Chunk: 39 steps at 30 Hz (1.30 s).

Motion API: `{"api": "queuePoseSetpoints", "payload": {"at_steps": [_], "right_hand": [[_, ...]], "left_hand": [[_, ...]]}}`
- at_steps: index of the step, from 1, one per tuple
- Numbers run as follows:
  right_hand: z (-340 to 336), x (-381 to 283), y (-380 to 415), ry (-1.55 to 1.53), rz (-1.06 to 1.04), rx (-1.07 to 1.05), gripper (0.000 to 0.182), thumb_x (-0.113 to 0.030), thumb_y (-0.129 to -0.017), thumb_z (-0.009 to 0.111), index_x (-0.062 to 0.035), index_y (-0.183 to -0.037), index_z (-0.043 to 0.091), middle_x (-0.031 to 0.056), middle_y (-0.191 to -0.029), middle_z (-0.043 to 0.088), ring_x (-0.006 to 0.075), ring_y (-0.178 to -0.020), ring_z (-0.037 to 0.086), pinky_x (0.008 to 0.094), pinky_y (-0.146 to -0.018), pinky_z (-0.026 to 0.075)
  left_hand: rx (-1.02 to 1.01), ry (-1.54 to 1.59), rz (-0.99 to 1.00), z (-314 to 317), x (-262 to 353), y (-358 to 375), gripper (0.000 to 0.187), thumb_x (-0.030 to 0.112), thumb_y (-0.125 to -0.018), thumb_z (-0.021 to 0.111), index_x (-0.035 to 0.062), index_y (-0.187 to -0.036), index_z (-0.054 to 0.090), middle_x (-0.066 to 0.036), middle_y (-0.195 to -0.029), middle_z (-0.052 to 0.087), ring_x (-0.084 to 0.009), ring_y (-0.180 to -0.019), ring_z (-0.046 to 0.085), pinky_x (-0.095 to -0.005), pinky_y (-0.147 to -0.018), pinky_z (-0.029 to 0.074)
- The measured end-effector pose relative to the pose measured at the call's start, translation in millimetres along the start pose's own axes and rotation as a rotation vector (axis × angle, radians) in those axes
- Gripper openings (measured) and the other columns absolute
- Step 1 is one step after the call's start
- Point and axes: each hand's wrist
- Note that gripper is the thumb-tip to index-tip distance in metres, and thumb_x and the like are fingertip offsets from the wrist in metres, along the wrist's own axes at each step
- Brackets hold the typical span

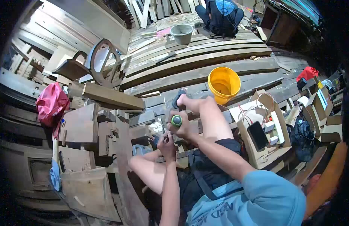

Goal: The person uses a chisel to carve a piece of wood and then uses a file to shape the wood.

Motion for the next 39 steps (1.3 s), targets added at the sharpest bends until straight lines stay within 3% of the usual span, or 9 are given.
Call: {"api": "queuePoseSetpoints", "payload": {"at_steps": [5,11,13,17,18,22,25,31,39], "right_hand": [[-1.9,-11.4,3.5,-0.088,0.125,-0.075,0.024,-0.021,-0.063,0.063,-0.0049,-0.059,0.045,0.0079,-0.051,0.043,0.0183,-0.046,0.043,0.0310,-0.046,0.036],[1.0,-10.5,6.6,0.001,0.000,-0.087,0.030,-0.025,-0.063,0.067,-0.0039,-0.063,0.046,0.0097,-0.052,0.043,0.0214,-0.046,0.044,0.0313,-0.047,0.038],[1.7,-3.3,8.8,0.047,-0.017,-0.106,0.031,-0.026,-0.064,0.067,-0.0032,-0.065,0.046,0.0106,-0.054,0.044,0.0223,-0.048,0.047,0.0319,-0.049,0.039],[0.4,-27.4,2.2,-0.187,0.133,-0.107,0.031,-0.028,-0.065,0.067,-0.0030,-0.067,0.049,0.0104,-0.056,0.048,0.0236,-0.051,0.050,0.0329,-0.050,0.040],[-0.8,-15.1,2.4,-0.015,0.050,-0.068,0.027,-0.025,-0.064,0.066,-0.0034,-0.066,0.049,0.0083,-0.055,0.049,0.0220,-0.049,0.049,0.0322,-0.049,0.039],[2.6,3.9,6.2,0.090,-0.057,0.033,0.024,-0.023,-0.064,0.063,-0.0052,-0.062,0.046,0.0069,-0.054,0.047,0.0211,-0.048,0.046,0.0319,-0.049,0.037],[0.5,-13.8,1.7,-0.082,0.125,0.036,0.022,-0.022,-0.064,0.062,-0.0060,-0.061,0.047,0.0074,-0.054,0.047,0.0204,-0.048,0.046,0.0319,-0.048,0.037],[-2.0,-17.9,-4.7,-0.038,0.117,0.069,0.025,-0.025,-0.066,0.062,-0.0057,-0.061,0.047,0.0058,-0.053,0.045,0.0172,-0.048,0.045,0.0307,-0.049,0.037],[-0.1,-6.0,1.0,-0.031,0.034,0.024,0.027,-0.024,-0.065,0.064,-0.0046,-0.060,0.046,0.0063,-0.051,0.043,0.0134,-0.047,0.042,0.0299,-0.046,0.035]], "left_hand": [[-0.050,-0.033,-0.063,-6.2,5.9,1.3,0.017,0.009,-0.078,0.061,-0.0068,-0.084,0.062,-0.018,-0.072,0.062,-0.0240,-0.062,0.060,-0.0346,-0.057,0.045],[-0.128,-0.062,-0.096,-1.1,-25.8,12.1,0.016,0.012,-0.072,0.065,-0.0027,-0.078,0.059,-0.015,-0.065,0.059,-0.0225,-0.056,0.056,-0.0340,-0.054,0.043],[-0.067,0.143,0.089,-2.4,3.3,4.9,0.012,0.005,-0.068,0.062,-0.0037,-0.076,0.058,-0.016,-0.065,0.058,-0.0223,-0.056,0.055,-0.0343,-0.054,0.043],[-0.039,-0.050,0.172,-5.7,8.3,2.7,0.010,-0.001,-0.068,0.058,-0.0048,-0.077,0.057,-0.015,-0.064,0.058,-0.0208,-0.058,0.057,-0.0317,-0.056,0.045],[-0.126,0.112,-0.054,0.2,-28.7,9.0,0.009,0.001,-0.071,0.061,-0.0046,-0.078,0.058,-0.014,-0.065,0.058,-0.0196,-0.059,0.057,-0.0306,-0.058,0.046],[0.007,0.061,0.146,0.8,1.4,5.2,0.014,0.010,-0.077,0.063,-0.0039,-0.078,0.060,-0.014,-0.063,0.057,-0.0194,-0.054,0.053,-0.0340,-0.053,0.042],[-0.011,-0.011,0.019,-3.6,7.7,4.7,0.014,0.010,-0.076,0.064,-0.0030,-0.078,0.060,-0.013,-0.063,0.057,-0.0183,-0.055,0.054,-0.0329,-0.054,0.042],[-0.049,0.023,-0.076,0.6,-9.7,3.5,0.012,0.007,-0.075,0.064,-0.0035,-0.076,0.059,-0.014,-0.063,0.057,-0.0197,-0.053,0.054,-0.0324,-0.051,0.042],[-0.055,-0.049,0.160,-2.1,-15.5,11.3,0.015,0.008,-0.073,0.065,0.0005,-0.085,0.061,-0.012,-0.073,0.063,-0.0187,-0.062,0.060,-0.0313,-0.055,0.046]]}}
Point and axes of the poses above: each hand's wrist, its own y-axis away from the middle knuckle, its own z-axis out of the palm, x = y × z
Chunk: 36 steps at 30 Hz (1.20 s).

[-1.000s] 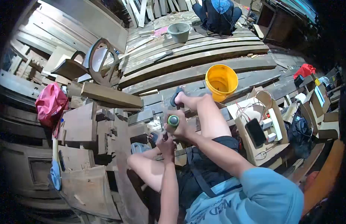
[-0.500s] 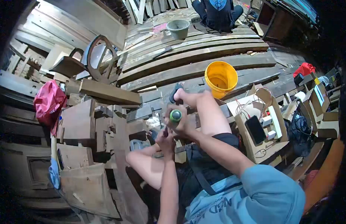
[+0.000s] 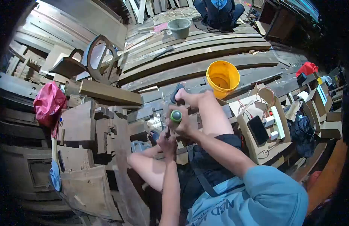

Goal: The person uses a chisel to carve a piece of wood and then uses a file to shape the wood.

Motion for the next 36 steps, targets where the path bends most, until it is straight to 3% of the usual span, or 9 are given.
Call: {"api": "queuePoseSetpoints", "payload": {"at_steps": [2,3,5,12,15,23,27,31,36], "right_hand": [[0.1,-7.4,-0.3,-0.142,0.119,-0.008,0.023,-0.021,-0.065,0.064,-0.0040,-0.062,0.049,0.0060,-0.052,0.045,0.0134,-0.048,0.044,0.0299,-0.047,0.036],[-1.0,-0.7,1.9,-0.064,0.078,-0.023,0.022,-0.020,-0.064,0.063,-0.0039,-0.062,0.049,0.0060,-0.054,0.046,0.0133,-0.049,0.044,0.0296,-0.047,0.037],[1.6,20.6,8.6,0.057,-0.028,0.035,0.019,-0.017,-0.063,0.062,-0.0038,-0.062,0.048,0.0058,-0.054,0.048,0.0127,-0.049,0.045,0.0287,-0.047,0.038],[0.6,6.7,2.0,0.056,-0.011,-0.026,0.020,-0.017,-0.064,0.062,-0.0043,-0.061,0.046,0.0075,-0.053,0.046,0.0159,-0.048,0.046,0.0291,-0.048,0.037],[0.0,-5.4,-0.9,0.033,-0.002,-0.001,0.021,-0.017,-0.065,0.062,-0.0049,-0.061,0.046,0.0073,-0.053,0.045,0.0157,-0.047,0.045,0.0300,-0.047,0.037],[-4.7,-2.5,-2.5,-0.022,0.035,-0.001,0.022,-0.020,-0.067,0.062,-0.0046,-0.062,0.047,0.0072,-0.053,0.047,0.0146,-0.048,0.046,0.0296,-0.047,0.037],[-1.7,2.0,3.4,0.026,0.013,-0.007,0.023,-0.020,-0.066,0.063,-0.0042,-0.061,0.047,0.0072,-0.052,0.046,0.0156,-0.047,0.045,0.0295,-0.046,0.037],[2.3,-6.9,0.9,-0.101,0.043,-0.045,0.026,-0.024,-0.063,0.066,-0.0051,-0.063,0.049,0.0058,-0.050,0.043,0.0169,-0.044,0.044,0.0294,-0.045,0.036],[2.4,12.1,6.8,0.112,-0.099,0.005,0.025,-0.025,-0.064,0.065,-0.0053,-0.065,0.049,0.0058,-0.054,0.045,0.0193,-0.050,0.045,0.0308,-0.048,0.036]], "left_hand": [[0.139,0.137,0.132,4.6,-2.6,-0.5,0.015,0.007,-0.074,0.065,0.0008,-0.086,0.061,-0.013,-0.074,0.063,-0.0198,-0.062,0.061,-0.0300,-0.057,0.048],[-0.019,0.107,-0.097,-0.1,8.4,-7.2,0.015,0.006,-0.074,0.064,-0.0001,-0.087,0.062,-0.012,-0.073,0.063,-0.0183,-0.062,0.061,-0.0282,-0.057,0.048],[-0.021,0.097,-0.091,0.0,9.3,-11.5,0.014,0.006,-0.074,0.064,-0.0005,-0.087,0.061,-0.012,-0.072,0.063,-0.0169,-0.062,0.061,-0.0279,-0.057,0.048],[0.033,0.031,-0.042,-2.7,13.2,-9.6,0.012,0.006,-0.075,0.063,-0.0014,-0.085,0.062,-0.010,-0.069,0.063,-0.0127,-0.060,0.058,-0.0261,-0.056,0.046],[-0.027,0.080,-0.224,-4.0,15.3,-7.4,0.013,0.007,-0.075,0.062,-0.0014,-0.085,0.061,-0.011,-0.069,0.063,-0.0154,-0.060,0.059,-0.0294,-0.059,0.047],[-0.062,0.112,-0.148,-6.0,5.9,-8.2,0.016,0.002,-0.074,0.059,-0.0016,-0.089,0.061,-0.014,-0.085,0.063,-0.0226,-0.073,0.062,-0.0319,-0.067,0.049],[-0.123,0.152,-0.272,-9.3,11.8,-11.4,0.018,0.002,-0.071,0.062,-0.0013,-0.089,0.061,-0.014,-0.079,0.064,-0.0220,-0.071,0.062,-0.0317,-0.066,0.049],[-0.120,-0.028,-0.039,-13.4,3.4,-8.6,0.018,0.003,-0.071,0.063,-0.0017,-0.088,0.060,-0.015,-0.076,0.063,-0.0220,-0.069,0.062,-0.0316,-0.063,0.048],[-0.133,0.110,-0.063,-10.9,6.5,-11.8,0.020,0.003,-0.069,0.063,-0.0016,-0.088,0.059,-0.017,-0.077,0.062,-0.0259,-0.068,0.061,-0.0324,-0.064,0.048]]}}
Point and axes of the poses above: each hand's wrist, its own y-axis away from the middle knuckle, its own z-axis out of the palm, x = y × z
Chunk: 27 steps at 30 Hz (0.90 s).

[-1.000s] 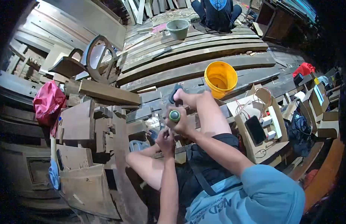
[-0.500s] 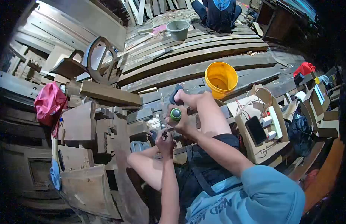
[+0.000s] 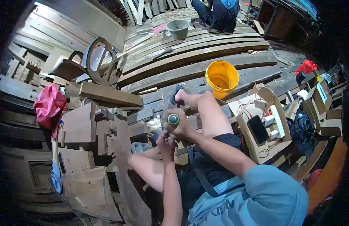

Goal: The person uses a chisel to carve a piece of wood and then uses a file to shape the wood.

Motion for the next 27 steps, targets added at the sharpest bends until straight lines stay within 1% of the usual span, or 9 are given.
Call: {"api": "queuePoseSetpoints", "payload": {"at_steps": [2,6,10,14,16,18,23,25,27], "right_hand": [[-9.3,-25.8,-10.4,-0.129,0.169,-0.089,0.025,-0.024,-0.063,0.064,-0.0042,-0.064,0.049,0.0068,-0.055,0.046,0.0182,-0.050,0.043,0.0305,-0.048,0.035],[-3.3,-9.1,-2.1,-0.115,0.198,-0.032,0.023,-0.018,-0.063,0.064,-0.0026,-0.062,0.047,0.0077,-0.054,0.044,0.0144,-0.049,0.039,0.0302,-0.048,0.036],[-1.1,-8.2,0.8,-0.156,0.222,0.042,0.019,-0.016,-0.063,0.064,-0.0025,-0.070,0.052,0.0080,-0.055,0.048,0.0155,-0.051,0.047,0.0310,-0.051,0.039],[-2.1,1.3,4.9,-0.117,0.175,0.021,0.017,-0.015,-0.064,0.063,-0.0033,-0.069,0.052,0.0066,-0.053,0.048,0.0179,-0.048,0.046,0.0308,-0.049,0.039],[-8.5,-16.8,-4.5,-0.120,0.129,-0.042,0.017,-0.014,-0.067,0.060,-0.0041,-0.062,0.047,0.0024,-0.055,0.048,0.0107,-0.050,0.045,0.0260,-0.047,0.036],[-5.4,-12.9,-2.2,-0.107,0.120,-0.049,0.015,-0.012,-0.067,0.059,-0.0038,-0.062,0.047,0.0028,-0.054,0.048,0.0107,-0.050,0.046,0.0262,-0.046,0.036],[-4.4,-17.4,-2.4,-0.091,0.136,-0.050,0.013,-0.009,-0.067,0.058,-0.0030,-0.063,0.047,0.0034,-0.056,0.049,0.0105,-0.050,0.047,0.0255,-0.046,0.037],[-1.4,-12.3,0.4,-0.073,0.126,-0.039,0.016,-0.012,-0.066,0.060,-0.0033,-0.063,0.047,0.0042,-0.057,0.050,0.0125,-0.050,0.048,0.0266,-0.047,0.038],[-1.2,-8.8,1.8,-0.036,0.068,-0.023,0.017,-0.014,-0.067,0.060,-0.0036,-0.063,0.047,0.0046,-0.057,0.050,0.0140,-0.049,0.047,0.0273,-0.047,0.038]], "left_hand": [[-0.021,-0.160,-0.080,-1.7,5.4,1.1,0.019,0.003,-0.069,0.064,-0.0015,-0.087,0.059,-0.016,-0.077,0.063,-0.0227,-0.070,0.062,-0.0312,-0.064,0.049],[0.023,0.088,-0.052,2.4,-4.1,2.6,0.020,0.003,-0.070,0.063,0.0002,-0.090,0.061,-0.015,-0.077,0.063,-0.0225,-0.072,0.063,-0.0319,-0.065,0.049],[-0.003,-0.082,-0.077,-1.7,-1.2,2.0,0.017,0.001,-0.072,0.062,-0.0002,-0.089,0.062,-0.011,-0.079,0.064,-0.0177,-0.069,0.062,-0.0285,-0.064,0.050],[0.028,0.123,-0.042,6.8,-19.6,4.2,0.015,0.001,-0.072,0.060,-0.0001,-0.088,0.062,-0.012,-0.078,0.064,-0.0186,-0.069,0.062,-0.0280,-0.063,0.049],[0.010,0.048,-0.073,2.0,-6.9,6.1,0.016,0.002,-0.072,0.061,0.0003,-0.088,0.062,-0.012,-0.076,0.063,-0.0193,-0.068,0.062,-0.0285,-0.062,0.049],[0.077,-0.020,-0.037,3.8,-2.4,3.0,0.009,0.005,-0.074,0.062,0.0015,-0.074,0.053,-0.005,-0.063,0.053,-0.0084,-0.058,0.047,-0.0262,-0.053,0.042],[0.123,0.049,0.064,5.4,-4.0,5.4,0.011,0.003,-0.071,0.063,0.0022,-0.073,0.052,-0.006,-0.059,0.052,-0.0098,-0.055,0.050,-0.0247,-0.050,0.040],[0.009,-0.088,-0.079,2.8,-15.2,4.5,0.013,0.006,-0.070,0.064,0.0013,-0.080,0.058,-0.013,-0.067,0.059,-0.0227,-0.059,0.060,-0.0312,-0.055,0.047],[0.029,0.016,-0.097,5.5,-12.3,5.7,0.012,0.006,-0.070,0.064,0.0009,-0.079,0.057,-0.013,-0.067,0.060,-0.0235,-0.060,0.060,-0.0318,-0.054,0.046]]}}
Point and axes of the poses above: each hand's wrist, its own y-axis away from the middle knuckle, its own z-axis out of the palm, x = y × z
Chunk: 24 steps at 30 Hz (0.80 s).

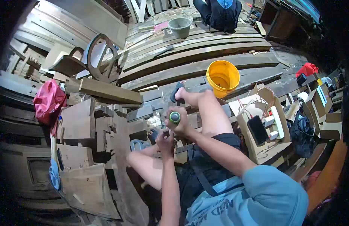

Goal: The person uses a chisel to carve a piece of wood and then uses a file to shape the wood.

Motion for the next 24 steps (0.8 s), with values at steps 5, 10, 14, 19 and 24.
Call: {"api": "queuePoseSetpoints", "payload": {"at_steps": [5,10,14,19,24], "right_hand": [[-4.1,-11.4,-1.8,0.032,0.042,-0.018,0.021,-0.018,-0.067,0.062,-0.0044,-0.062,0.046,0.0050,-0.055,0.049,0.0162,-0.049,0.048,0.0291,-0.050,0.037],[-4.2,-17.4,-7.3,-0.064,0.037,0.004,0.021,-0.019,-0.068,0.061,-0.0039,-0.062,0.047,0.0051,-0.055,0.049,0.0148,-0.050,0.048,0.0279,-0.049,0.037],[3.7,5.5,5.4,0.024,0.007,-0.028,0.023,-0.020,-0.069,0.061,-0.0037,-0.061,0.047,0.0065,-0.055,0.049,0.0169,-0.048,0.049,0.0287,-0.047,0.037],[1.3,-15.6,-4.7,-0.059,0.018,-0.018,0.036,-0.032,-0.065,0.067,-0.0035,-0.063,0.046,0.0089,-0.049,0.042,0.0214,-0.042,0.043,0.0314,-0.044,0.036],[-3.0,2.9,1.0,0.009,0.110,0.014,0.030,-0.028,-0.065,0.067,-0.0041,-0.065,0.049,0.0080,-0.053,0.045,0.0190,-0.048,0.046,0.0317,-0.046,0.038]], "left_hand": [[0.081,-0.081,0.085,-3.6,26.1,-2.7,0.012,0.005,-0.071,0.062,0.0005,-0.073,0.051,-0.009,-0.062,0.054,-0.0140,-0.052,0.051,-0.0290,-0.055,0.042],[0.096,-0.038,0.037,1.3,15.7,-1.9,0.014,0.004,-0.070,0.063,0.0021,-0.073,0.049,-0.010,-0.059,0.051,-0.0158,-0.049,0.048,-0.0289,-0.048,0.040],[0.091,-0.006,0.093,1.6,11.8,-1.9,0.015,0.004,-0.070,0.062,-0.0035,-0.068,0.050,-0.018,-0.059,0.051,-0.0259,-0.053,0.054,-0.0353,-0.052,0.041],[0.031,-0.311,0.035,-3.7,21.7,0.4,0.016,0.007,-0.070,0.063,-0.0029,-0.067,0.051,-0.017,-0.058,0.053,-0.0248,-0.055,0.057,-0.0338,-0.053,0.043],[0.093,-0.123,0.077,-1.0,25.3,-2.9,0.014,0.009,-0.071,0.066,-0.0010,-0.076,0.058,-0.013,-0.066,0.060,-0.0203,-0.058,0.060,-0.0322,-0.056,0.046]]}}
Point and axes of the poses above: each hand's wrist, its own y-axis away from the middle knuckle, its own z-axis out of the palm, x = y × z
